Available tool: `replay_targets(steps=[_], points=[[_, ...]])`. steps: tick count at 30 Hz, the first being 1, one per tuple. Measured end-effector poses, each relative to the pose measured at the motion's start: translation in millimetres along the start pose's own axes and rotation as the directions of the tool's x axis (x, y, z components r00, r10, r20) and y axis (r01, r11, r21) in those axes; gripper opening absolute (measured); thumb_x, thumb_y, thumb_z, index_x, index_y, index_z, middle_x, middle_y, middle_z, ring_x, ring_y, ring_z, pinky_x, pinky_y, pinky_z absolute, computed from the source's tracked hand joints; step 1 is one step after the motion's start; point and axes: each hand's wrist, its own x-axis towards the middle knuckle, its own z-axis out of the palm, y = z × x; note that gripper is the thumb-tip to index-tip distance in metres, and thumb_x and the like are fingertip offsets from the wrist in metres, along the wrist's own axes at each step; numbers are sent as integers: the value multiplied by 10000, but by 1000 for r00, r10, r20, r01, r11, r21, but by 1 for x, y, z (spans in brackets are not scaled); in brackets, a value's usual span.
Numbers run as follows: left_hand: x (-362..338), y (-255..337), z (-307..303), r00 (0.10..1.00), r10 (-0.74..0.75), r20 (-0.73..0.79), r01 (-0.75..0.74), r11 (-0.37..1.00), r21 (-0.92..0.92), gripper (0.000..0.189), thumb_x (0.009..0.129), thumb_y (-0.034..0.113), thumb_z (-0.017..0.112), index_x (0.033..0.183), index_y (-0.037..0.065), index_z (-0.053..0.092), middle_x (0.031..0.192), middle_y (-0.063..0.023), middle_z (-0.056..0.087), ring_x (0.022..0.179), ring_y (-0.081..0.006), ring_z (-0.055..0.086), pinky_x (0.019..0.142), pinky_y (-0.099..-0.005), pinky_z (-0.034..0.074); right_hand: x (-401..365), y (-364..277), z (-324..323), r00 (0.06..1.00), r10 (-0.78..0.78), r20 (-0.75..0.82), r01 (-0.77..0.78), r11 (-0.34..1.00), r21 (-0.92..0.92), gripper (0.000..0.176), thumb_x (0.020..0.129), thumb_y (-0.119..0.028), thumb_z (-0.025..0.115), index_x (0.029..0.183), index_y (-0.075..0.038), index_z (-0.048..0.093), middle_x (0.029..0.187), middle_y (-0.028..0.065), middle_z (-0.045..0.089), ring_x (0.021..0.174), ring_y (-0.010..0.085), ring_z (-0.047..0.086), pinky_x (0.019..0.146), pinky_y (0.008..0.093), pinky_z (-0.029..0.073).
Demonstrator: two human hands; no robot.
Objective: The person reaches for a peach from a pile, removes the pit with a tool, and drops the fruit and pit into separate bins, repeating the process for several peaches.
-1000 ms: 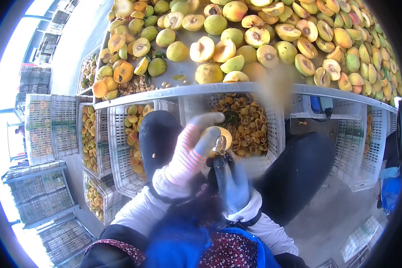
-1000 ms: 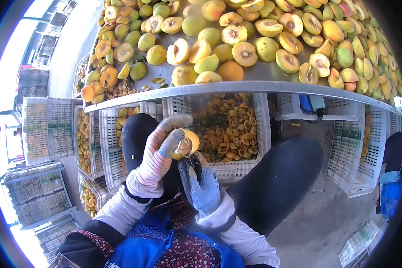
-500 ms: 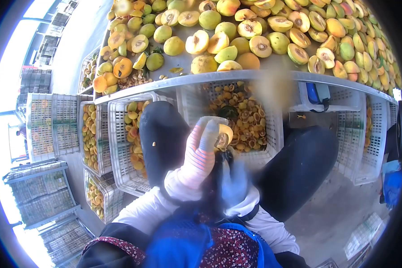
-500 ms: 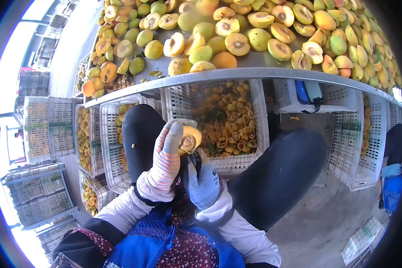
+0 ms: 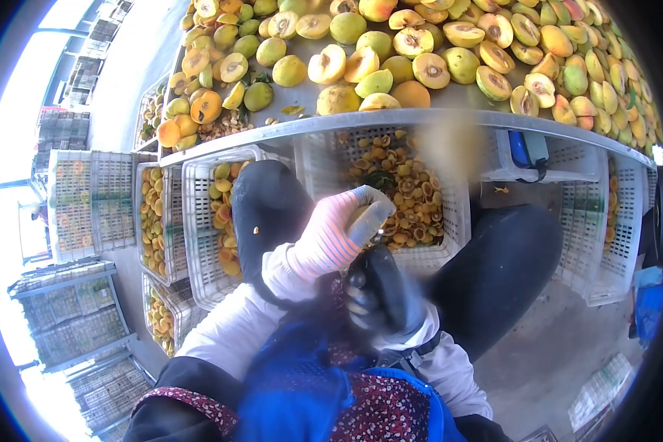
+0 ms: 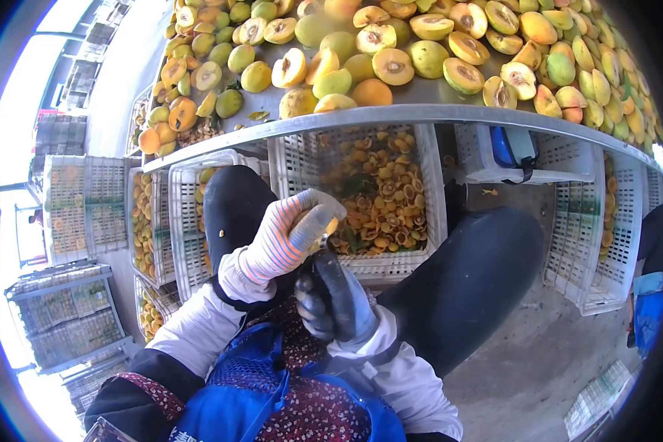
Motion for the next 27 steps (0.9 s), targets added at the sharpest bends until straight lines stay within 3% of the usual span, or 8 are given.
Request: replay_targets(steps=[2, 8, 10, 15, 18, 20, 23, 27], points=[[3, -12, 6, 985, 173, -4, -172, 984, 41, 263, 961, 266, 525, 998, 23, 616, 785, 14, 567, 659, -44, 471, 589, -191, 398, 2, -1, 1, 985, 73, 154, -103, 974, 200, 481, 958, -544, 376, 1006, -89, 524, 609, -11, 414, 407, 78, 332, 344, 232, 266], [-5, -22, 25, 911, -370, 180, 371, 549, -749, 416, 896, 435, 561, 985, 32, 611, 862, -82, 627, 767, -145, 594, 728, -289, 487, 11, -3, -5, 849, -67, 525, -197, 881, 431, 487, 967, -524, 358, 1061, -70, 507, 601, -4, 412, 407, 52, 384, 317, 199, 345], [-15, -32, 39, 896, -444, 19, 243, 453, -858, 408, 906, 426, 542, 990, 33, 611, 881, -75, 627, 796, -144, 597, 747, -291, 483, 5, -10, 0, 835, -157, 528, -90, 907, 412, 490, 975, -509, 349, 1104, -60, 495, 615, 2, 416, 413, 60, 396, 332, 199, 366], [-35, -4, -52, 742, -4, -671, -236, 934, -266, 377, 925, 379, 507, 995, 25, 617, 807, -80, 632, 748, -140, 611, 681, -252, 494, 10, -3, -26, 958, -133, 253, -2, 881, 472, 488, 971, -499, 376, 983, -59, 586, 631, -8, 386, 446, 72, 322, 370, 227, 269], [-51, 11, -150, 830, 256, -495, 319, 511, 798, 326, 880, 328, 615, 985, 22, 660, 821, -99, 664, 735, -166, 625, 709, -292, 488, 12, -8, -25, 989, -150, -19, 151, 972, 177, 469, 965, -508, 389, 960, -84, 588, 591, -21, 348, 443, 83, 313, 383, 221, 254], [-37, 35, -165, 931, 69, -359, 356, 50, 933, 187, 856, 224, 645, 929, 57, 687, 825, -104, 660, 729, -208, 631, 686, -305, 485, 15, -12, -1, 896, -205, -394, 171, 978, -118, 440, 941, -531, 436, 909, -114, 572, 563, -34, 351, 443, 95, 316, 398, 231, 259], [21, 56, -134, 826, 449, -341, 49, 546, 836, 190, 819, 244, 670, 909, 79, 693, 833, -113, 656, 756, -262, 640, 665, -338, 488, 24, -14, 1, 884, -175, -434, 141, 984, -109, 428, 921, -542, 476, 886, -124, 557, 563, -38, 384, 442, 100, 332, 405, 241, 279], [142, 60, -126, 912, 268, -311, 162, 460, 873, 498, 790, 411, 666, 1173, 107, 572, 1026, -180, 638, 925, -343, 619, 793, -405, 495, 32, -7, -13, 829, -257, -497, 203, 966, -162, 383, 913, -534, 500, 889, -154, 542, 527, -41, 392, 402, 97, 363, 373, 249, 281]])
